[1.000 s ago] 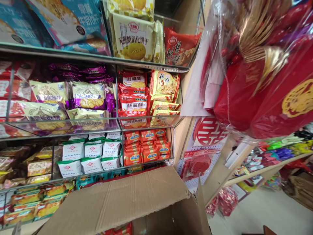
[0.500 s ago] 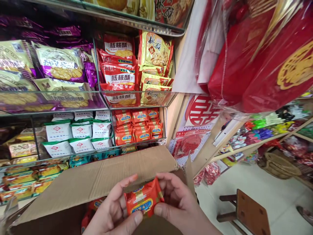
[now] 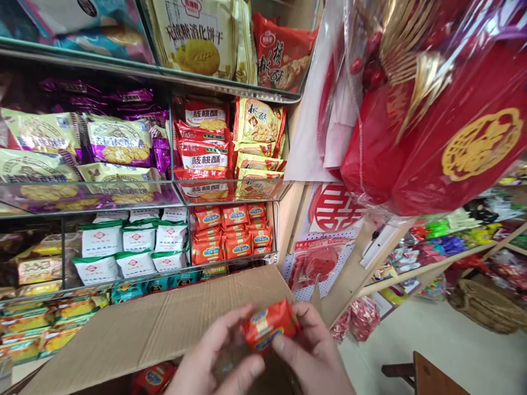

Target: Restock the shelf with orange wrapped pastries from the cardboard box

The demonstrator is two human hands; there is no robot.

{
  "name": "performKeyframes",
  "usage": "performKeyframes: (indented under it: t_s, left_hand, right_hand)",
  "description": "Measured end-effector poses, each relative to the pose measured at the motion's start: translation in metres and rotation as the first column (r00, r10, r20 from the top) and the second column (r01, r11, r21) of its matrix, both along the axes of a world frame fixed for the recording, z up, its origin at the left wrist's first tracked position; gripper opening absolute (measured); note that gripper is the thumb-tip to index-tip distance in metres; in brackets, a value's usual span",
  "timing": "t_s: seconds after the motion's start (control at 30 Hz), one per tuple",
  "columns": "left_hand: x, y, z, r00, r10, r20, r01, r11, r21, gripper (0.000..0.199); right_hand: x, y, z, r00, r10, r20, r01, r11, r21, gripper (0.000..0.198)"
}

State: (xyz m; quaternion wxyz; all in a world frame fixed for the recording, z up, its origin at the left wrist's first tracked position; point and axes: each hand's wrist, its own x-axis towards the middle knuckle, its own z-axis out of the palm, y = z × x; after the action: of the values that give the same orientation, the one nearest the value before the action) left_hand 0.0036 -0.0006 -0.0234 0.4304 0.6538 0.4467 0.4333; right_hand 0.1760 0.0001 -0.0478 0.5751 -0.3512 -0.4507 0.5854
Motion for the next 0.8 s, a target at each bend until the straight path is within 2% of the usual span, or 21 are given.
performKeyframes:
  t_s: [0.03, 0.07, 0.1, 0.13, 0.17, 0.2, 0.23, 0.27, 0.33, 0.4, 0.43, 0.53, 0.6, 0.7, 0.8]
  left_hand:
    - [-0.006, 0.014, 0.005, 0.98, 0.052, -0.191, -0.017, 0.984, 0.18, 0.039]
    - [-0.011, 0.03, 0.01, 0.923, 0.152, -0.354, -0.013, 0.931, 0.366, 0.038]
    - [-0.016, 0.048, 0.016, 0.846, 0.258, -0.467, 0.02, 0.859, 0.511, 0.036]
    - [-0.019, 0.067, 0.021, 0.766, 0.357, -0.534, 0.053, 0.794, 0.606, 0.035]
    - [-0.02, 0.085, 0.025, 0.685, 0.427, -0.591, 0.083, 0.759, 0.645, 0.037]
    - [-0.02, 0.101, 0.028, 0.607, 0.464, -0.645, 0.124, 0.747, 0.654, 0.038]
    - [-0.019, 0.115, 0.03, 0.537, 0.479, -0.695, 0.165, 0.748, 0.643, 0.038]
    - [-0.017, 0.127, 0.032, 0.477, 0.481, -0.736, 0.2, 0.756, 0.623, 0.039]
    - [-0.013, 0.141, 0.034, 0.399, 0.475, -0.785, 0.246, 0.769, 0.59, 0.037]
    - [-0.01, 0.147, 0.035, 0.365, 0.48, -0.798, 0.259, 0.77, 0.582, 0.033]
    - [-0.009, 0.148, 0.035, 0.359, 0.485, -0.797, 0.259, 0.769, 0.584, 0.031]
    - [-0.009, 0.149, 0.035, 0.335, 0.494, -0.802, 0.259, 0.771, 0.582, 0.028]
    - [-0.01, 0.148, 0.036, 0.327, 0.494, -0.806, 0.261, 0.772, 0.58, 0.027]
    - [-0.013, 0.148, 0.035, 0.321, 0.493, -0.809, 0.262, 0.774, 0.576, 0.027]
    - [-0.017, 0.148, 0.034, 0.317, 0.495, -0.809, 0.265, 0.773, 0.576, 0.029]
  right_hand:
    - [0.008, 0.01, 0.01, 0.994, -0.037, 0.107, 0.029, 0.997, 0.072, 0.023]
    - [0.015, 0.022, 0.021, 0.966, -0.092, 0.242, 0.051, 0.984, 0.171, 0.019]
    - [0.021, 0.035, 0.033, 0.902, -0.182, 0.392, 0.064, 0.953, 0.297, 0.013]
    - [0.024, 0.05, 0.045, 0.804, -0.287, 0.521, 0.032, 0.896, 0.444, 0.012]
    - [0.025, 0.065, 0.057, 0.703, -0.355, 0.616, -0.053, 0.838, 0.543, 0.016]
    - [0.023, 0.08, 0.067, 0.6, -0.404, 0.691, -0.158, 0.786, 0.598, 0.022]
    - [0.02, 0.094, 0.076, 0.487, -0.441, 0.754, -0.263, 0.749, 0.608, 0.027]
    - [0.015, 0.107, 0.084, 0.355, -0.467, 0.81, -0.356, 0.733, 0.579, 0.031]
    - [0.005, 0.129, 0.095, 0.078, -0.491, 0.867, -0.484, 0.742, 0.464, 0.036]
    - [-0.002, 0.144, 0.103, -0.12, -0.475, 0.872, -0.545, 0.765, 0.342, 0.036]
    - [-0.005, 0.149, 0.105, -0.175, -0.457, 0.872, -0.566, 0.771, 0.291, 0.034]
    - [-0.013, 0.156, 0.11, -0.263, -0.41, 0.873, -0.593, 0.783, 0.188, 0.023]
    - [-0.02, 0.158, 0.111, -0.315, -0.385, 0.868, -0.588, 0.797, 0.14, 0.025]
    - [-0.029, 0.158, 0.111, -0.356, -0.365, 0.86, -0.559, 0.821, 0.117, 0.03]
    - [-0.03, 0.158, 0.111, -0.359, -0.369, 0.857, -0.551, 0.825, 0.124, 0.034]
